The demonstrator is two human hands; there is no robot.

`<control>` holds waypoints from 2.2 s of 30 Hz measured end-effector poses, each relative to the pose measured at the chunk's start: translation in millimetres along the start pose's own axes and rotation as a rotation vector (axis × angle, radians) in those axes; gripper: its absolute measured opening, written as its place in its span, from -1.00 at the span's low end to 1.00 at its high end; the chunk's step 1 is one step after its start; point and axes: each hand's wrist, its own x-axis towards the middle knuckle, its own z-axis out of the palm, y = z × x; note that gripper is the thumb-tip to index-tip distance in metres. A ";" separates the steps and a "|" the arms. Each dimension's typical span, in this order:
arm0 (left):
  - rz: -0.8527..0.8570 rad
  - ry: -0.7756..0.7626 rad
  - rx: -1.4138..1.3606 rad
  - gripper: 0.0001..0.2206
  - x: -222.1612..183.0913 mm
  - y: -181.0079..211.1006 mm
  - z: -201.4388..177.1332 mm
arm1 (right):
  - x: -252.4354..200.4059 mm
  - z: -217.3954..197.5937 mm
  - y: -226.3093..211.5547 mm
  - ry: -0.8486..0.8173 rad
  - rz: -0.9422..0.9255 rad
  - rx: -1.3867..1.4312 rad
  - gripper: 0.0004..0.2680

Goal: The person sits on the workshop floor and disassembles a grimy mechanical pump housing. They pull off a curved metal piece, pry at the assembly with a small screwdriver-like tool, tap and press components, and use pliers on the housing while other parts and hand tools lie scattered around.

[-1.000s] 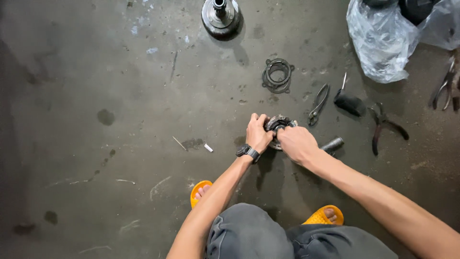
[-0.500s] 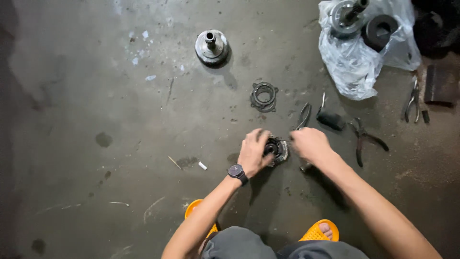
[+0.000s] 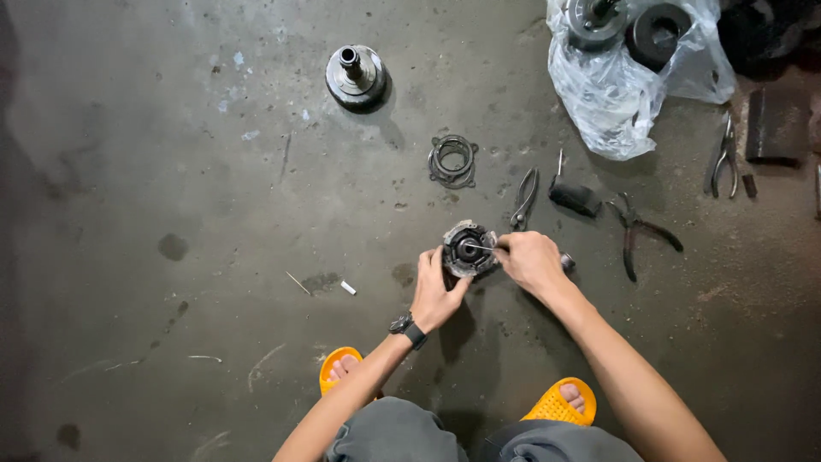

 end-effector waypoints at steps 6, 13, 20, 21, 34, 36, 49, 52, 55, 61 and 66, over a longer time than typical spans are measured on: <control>-0.022 -0.014 -0.144 -0.35 -2.7 -5.9 4.5 | 14.2 9.4 -12.4 -0.103 -0.033 -0.172 -0.85; -0.069 -0.031 -0.144 -0.36 -2.0 -9.4 6.5 | 26.6 28.1 -14.8 -0.104 -0.050 -0.170 -0.84; -0.055 0.001 -0.090 -0.34 25.0 -7.0 -6.3 | -3.2 87.7 28.8 -0.112 0.177 0.387 -0.81; -0.022 -0.004 -0.033 -0.36 31.2 -9.4 -4.2 | -10.6 104.0 34.4 -0.085 0.260 0.591 -0.82; -0.074 -0.051 -0.011 -0.48 50.8 -27.4 6.9 | -41.6 78.4 -26.7 0.363 0.089 0.347 -0.89; -0.078 -0.043 -0.015 -0.48 52.9 -23.7 5.8 | -38.1 87.4 -19.5 0.306 0.187 0.496 -0.87; -0.044 -0.005 -0.027 -0.53 50.4 -27.4 7.1 | -30.6 116.5 -3.0 0.230 0.274 0.652 -0.87; -0.060 -0.030 -0.013 -0.57 53.0 -24.9 4.0 | -27.6 152.0 2.8 0.125 0.549 1.058 -0.87; -0.051 -0.029 0.015 -0.61 52.5 -30.5 5.1 | -29.9 149.5 -13.4 0.107 0.678 1.260 -0.88; -0.075 -0.011 -0.027 -0.63 58.5 -25.4 4.3 | -27.0 125.9 -23.0 0.219 0.454 0.791 -0.91; -0.109 -0.018 -0.012 -0.66 70.3 -20.7 3.1 | -18.5 70.7 -35.7 0.140 0.269 0.551 -0.91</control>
